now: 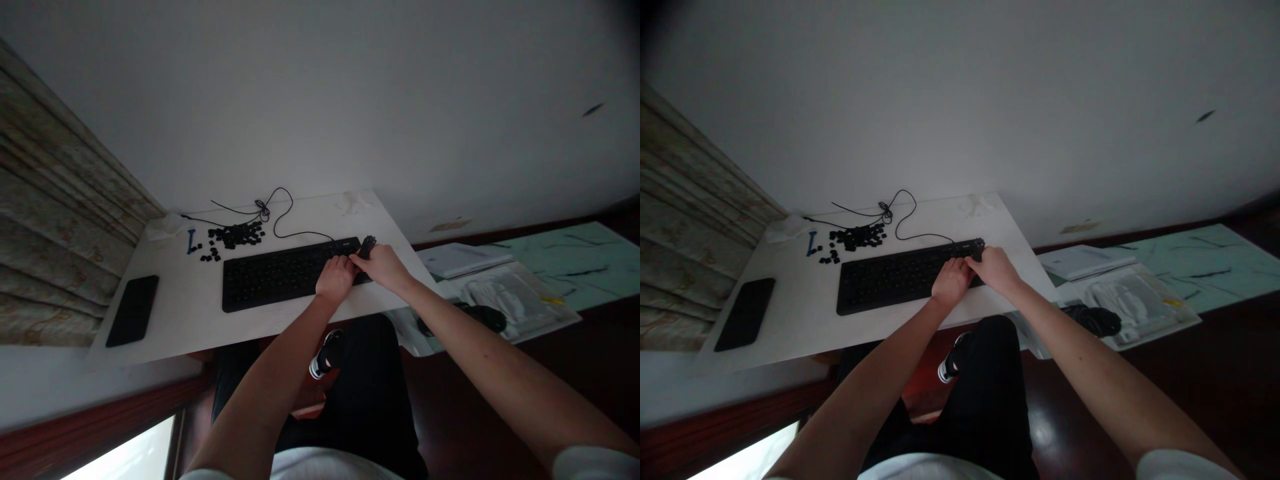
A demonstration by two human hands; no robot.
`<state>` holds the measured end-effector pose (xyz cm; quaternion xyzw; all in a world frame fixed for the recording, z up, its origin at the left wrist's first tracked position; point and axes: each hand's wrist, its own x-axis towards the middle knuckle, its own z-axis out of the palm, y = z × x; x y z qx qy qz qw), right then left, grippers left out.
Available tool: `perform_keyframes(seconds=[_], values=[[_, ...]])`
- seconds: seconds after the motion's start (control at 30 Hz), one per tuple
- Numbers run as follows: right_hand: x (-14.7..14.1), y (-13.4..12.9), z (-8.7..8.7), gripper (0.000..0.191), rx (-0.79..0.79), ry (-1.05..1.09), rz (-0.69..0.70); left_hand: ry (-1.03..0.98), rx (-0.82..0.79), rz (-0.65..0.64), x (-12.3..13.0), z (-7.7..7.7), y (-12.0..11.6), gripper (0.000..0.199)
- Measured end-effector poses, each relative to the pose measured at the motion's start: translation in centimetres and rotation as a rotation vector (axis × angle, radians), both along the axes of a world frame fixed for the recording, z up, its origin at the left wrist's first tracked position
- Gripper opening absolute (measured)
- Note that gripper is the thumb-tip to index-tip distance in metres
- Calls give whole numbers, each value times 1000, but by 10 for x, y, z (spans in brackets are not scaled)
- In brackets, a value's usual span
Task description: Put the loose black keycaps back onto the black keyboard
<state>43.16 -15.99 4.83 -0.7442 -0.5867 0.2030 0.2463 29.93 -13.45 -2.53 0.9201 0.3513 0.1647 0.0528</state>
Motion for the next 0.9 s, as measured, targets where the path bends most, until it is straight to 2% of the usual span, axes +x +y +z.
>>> perform_keyframes(seconds=[0.13, 0.3, 0.7, 0.8, 0.9], values=[[3, 2, 3, 14, -41, 63, -10, -69, -58, 11, -1, 2, 1, 31], [8, 3, 6, 18, -77, 155, -123, -67, -90, 16, -2, 5, 1, 23], [7, 0, -17, 12, -61, 497, -206, -50, -88, 22, -2, 2, 1, 28], [6, 0, -20, 9, -38, 594, -251, -50, -70, 14, -2, 2, 2, 29], [3, 0, -19, 8, -24, 593, -266, -27, -58, 8, -2, 1, 2, 28]])
